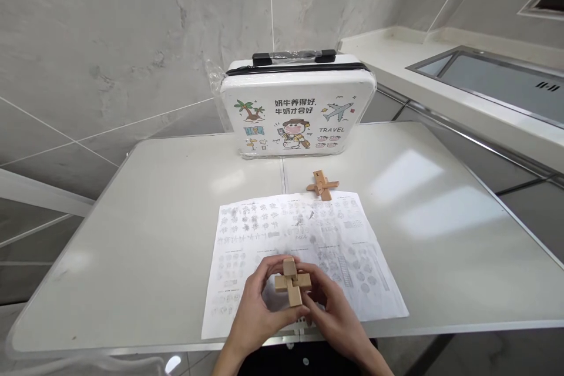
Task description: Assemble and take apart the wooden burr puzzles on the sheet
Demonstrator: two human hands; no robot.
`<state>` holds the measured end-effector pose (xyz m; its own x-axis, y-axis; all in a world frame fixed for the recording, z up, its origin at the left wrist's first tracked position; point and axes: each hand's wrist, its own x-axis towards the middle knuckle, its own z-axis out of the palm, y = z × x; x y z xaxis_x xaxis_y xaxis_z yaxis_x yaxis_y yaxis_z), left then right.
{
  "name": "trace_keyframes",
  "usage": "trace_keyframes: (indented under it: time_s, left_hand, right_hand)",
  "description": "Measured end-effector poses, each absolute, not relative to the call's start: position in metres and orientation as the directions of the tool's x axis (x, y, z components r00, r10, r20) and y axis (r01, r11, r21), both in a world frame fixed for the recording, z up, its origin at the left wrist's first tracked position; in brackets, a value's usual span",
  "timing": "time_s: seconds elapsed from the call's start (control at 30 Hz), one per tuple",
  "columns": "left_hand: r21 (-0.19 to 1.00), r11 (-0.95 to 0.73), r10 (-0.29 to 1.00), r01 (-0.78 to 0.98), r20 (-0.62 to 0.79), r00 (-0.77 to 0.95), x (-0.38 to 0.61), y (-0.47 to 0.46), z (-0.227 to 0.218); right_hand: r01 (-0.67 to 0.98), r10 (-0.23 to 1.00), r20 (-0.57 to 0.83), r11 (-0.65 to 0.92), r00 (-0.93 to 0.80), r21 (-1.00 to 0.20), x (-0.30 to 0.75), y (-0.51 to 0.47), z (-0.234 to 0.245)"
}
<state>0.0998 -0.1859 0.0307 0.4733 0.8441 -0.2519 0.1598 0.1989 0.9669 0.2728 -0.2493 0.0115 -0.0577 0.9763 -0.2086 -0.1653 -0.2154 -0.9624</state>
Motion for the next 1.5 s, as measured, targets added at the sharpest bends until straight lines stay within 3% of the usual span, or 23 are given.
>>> trace_keyframes:
  time_s: [0.13, 0.3, 0.5, 0.63, 0.93, 1.1, 1.3, 1.5]
  left_hand:
    - [0.968, 0.204, 0.872, 0.146, -0.247, 0.422, 0.099, -0.180, 0.029]
    - [0.966, 0.234, 0.878, 0.107, -0.258, 0.403, 0.100, -0.179, 0.028]
    - [0.940, 0.337, 0.915, -0.055, -0.313, 0.255, 0.108, -0.185, 0.032]
    - [0.907, 0.387, 0.916, -0.167, -0.357, 0.183, 0.109, -0.185, 0.034]
    - [0.854, 0.417, 0.907, -0.310, -0.414, 0.080, 0.097, -0.177, 0.017]
    - [0.859, 0.381, 0.920, -0.340, -0.387, 0.053, 0.091, -0.177, 0.017]
    - [0.859, 0.410, 0.911, -0.305, -0.397, 0.109, 0.087, -0.183, 0.024]
    - [0.874, 0.400, 0.916, -0.275, -0.370, 0.155, 0.093, -0.186, 0.029]
  right_hand:
    - [-0.309, 0.963, -0.225, -0.262, -0.150, -0.914, 0.273, -0.246, 0.012]
    - [-0.300, 0.972, -0.219, -0.236, -0.089, -0.924, 0.271, -0.240, 0.009]
    - [-0.090, 0.976, -0.204, -0.197, 0.073, -0.976, 0.266, -0.236, 0.014]
    - [0.085, 0.990, -0.120, -0.126, 0.070, -0.988, 0.264, -0.237, 0.017]
    - [0.235, 0.990, -0.074, -0.100, 0.116, -0.967, 0.263, -0.234, 0.008]
    - [0.413, 0.991, -0.026, -0.078, 0.129, -0.907, 0.268, -0.236, -0.003]
    - [0.598, 0.964, 0.199, 0.056, 0.175, -0.799, 0.269, -0.238, -0.017]
    - [0.675, 0.957, 0.232, 0.055, 0.176, -0.736, 0.271, -0.237, -0.027]
